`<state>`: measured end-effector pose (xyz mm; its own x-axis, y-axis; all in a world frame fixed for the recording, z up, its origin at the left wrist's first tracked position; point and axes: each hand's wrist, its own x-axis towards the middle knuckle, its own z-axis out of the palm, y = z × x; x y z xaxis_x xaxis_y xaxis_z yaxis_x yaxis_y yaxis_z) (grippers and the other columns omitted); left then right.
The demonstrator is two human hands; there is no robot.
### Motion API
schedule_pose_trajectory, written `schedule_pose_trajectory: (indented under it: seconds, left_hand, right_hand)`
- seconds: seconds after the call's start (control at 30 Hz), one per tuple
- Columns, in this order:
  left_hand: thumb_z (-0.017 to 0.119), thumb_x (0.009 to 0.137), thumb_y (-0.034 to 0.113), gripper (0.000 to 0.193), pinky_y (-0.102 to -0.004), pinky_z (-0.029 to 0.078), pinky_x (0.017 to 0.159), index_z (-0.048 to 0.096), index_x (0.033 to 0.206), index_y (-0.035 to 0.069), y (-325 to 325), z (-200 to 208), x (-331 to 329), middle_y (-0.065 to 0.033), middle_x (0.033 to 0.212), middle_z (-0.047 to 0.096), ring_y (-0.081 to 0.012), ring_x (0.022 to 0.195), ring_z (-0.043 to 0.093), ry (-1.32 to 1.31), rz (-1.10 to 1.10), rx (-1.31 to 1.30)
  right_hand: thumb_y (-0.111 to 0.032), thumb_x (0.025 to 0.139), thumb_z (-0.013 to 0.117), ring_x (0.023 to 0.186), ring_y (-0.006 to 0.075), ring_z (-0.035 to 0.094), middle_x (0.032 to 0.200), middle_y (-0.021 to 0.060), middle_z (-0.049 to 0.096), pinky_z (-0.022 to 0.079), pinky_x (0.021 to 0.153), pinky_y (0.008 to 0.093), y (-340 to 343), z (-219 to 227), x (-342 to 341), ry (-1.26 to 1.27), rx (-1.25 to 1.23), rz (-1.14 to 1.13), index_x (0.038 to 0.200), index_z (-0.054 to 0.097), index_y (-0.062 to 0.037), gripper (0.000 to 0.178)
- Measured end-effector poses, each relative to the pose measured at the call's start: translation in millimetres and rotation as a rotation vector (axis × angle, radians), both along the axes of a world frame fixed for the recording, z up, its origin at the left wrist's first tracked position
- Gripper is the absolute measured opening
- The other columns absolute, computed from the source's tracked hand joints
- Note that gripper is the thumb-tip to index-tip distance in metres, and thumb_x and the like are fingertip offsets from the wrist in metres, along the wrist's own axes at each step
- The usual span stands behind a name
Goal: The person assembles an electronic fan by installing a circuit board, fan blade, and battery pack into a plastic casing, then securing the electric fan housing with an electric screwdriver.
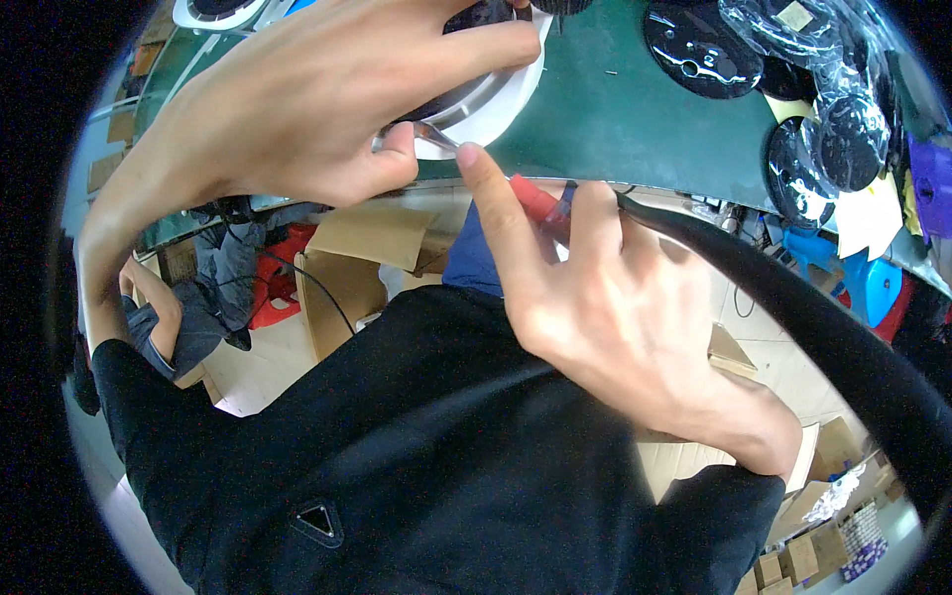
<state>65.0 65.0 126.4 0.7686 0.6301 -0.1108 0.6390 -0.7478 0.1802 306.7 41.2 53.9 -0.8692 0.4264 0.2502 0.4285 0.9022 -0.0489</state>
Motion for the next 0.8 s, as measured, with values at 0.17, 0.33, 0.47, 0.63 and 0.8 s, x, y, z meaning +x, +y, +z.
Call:
schedule_pose_trajectory:
  seconds: [0.17,0.33,0.47,0.63,0.8]
  left_hand:
    - [0.061,0.068,0.011,0.038,-0.0404,0.047,0.086,0.053,0.1,-0.007,8.8,-10.1,2.1,-0.0203,0.093,0.051,-0.0309,0.096,0.051,-0.124,-0.298,0.495]
    - [0.064,0.081,0.023,0.051,-0.0383,0.048,0.097,0.052,0.118,-0.011,8.3,-17.0,-3.9,-0.0231,0.111,0.054,-0.0345,0.108,0.057,-0.311,-0.242,0.396]
    - [0.058,0.093,0.042,0.062,-0.0356,0.054,0.084,0.05,0.128,-0.009,5.2,11.6,-7.7,-0.0223,0.115,0.052,-0.0311,0.104,0.06,0.24,-0.003,0.111]
    - [0.059,0.09,0.037,0.059,-0.0373,0.053,0.077,0.05,0.124,-0.011,8.3,11.9,-9.9,-0.0215,0.108,0.051,-0.0288,0.092,0.059,0.288,-0.003,0.115]
    - [0.062,0.081,0.03,0.057,-0.0386,0.053,0.073,0.051,0.117,-0.013,10.7,1.5,-7.7,-0.0204,0.099,0.051,-0.0288,0.084,0.058,0.177,-0.004,0.089]
  right_hand:
    - [0.006,0.076,0.067,0.046,0.0117,0.047,0.07,0.0014,0.041,0.041,0.037,0.0313,-6.5,-8.0,0.2,0.057,0.029,-0.033,0.143,0.059,-0.0245,0.074]
    - [0.004,0.078,0.068,0.045,0.0124,0.046,0.069,0.0023,0.042,0.042,0.039,0.0311,-8.1,-4.9,0.6,0.031,-0.065,-0.024,0.143,0.059,-0.0239,0.071]
    - [0.001,0.079,0.069,0.044,0.0141,0.045,0.068,0.0026,0.041,0.041,0.041,0.0317,3.0,5.5,-4.1,0.033,-0.05,-0.025,0.142,0.06,-0.0233,0.068]
    - [-0.002,0.082,0.069,0.043,0.0187,0.044,0.063,0.0038,0.038,0.04,0.043,0.0335,15.3,24.5,-7.2,-0.076,-0.158,-0.015,0.14,0.062,-0.0227,0.062]
    - [-0.002,0.082,0.07,0.045,0.0189,0.041,0.065,0.0043,0.038,0.039,0.043,0.0328,22.6,27.3,-5.8,-0.103,-0.2,0.01,0.14,0.062,-0.0228,0.063]
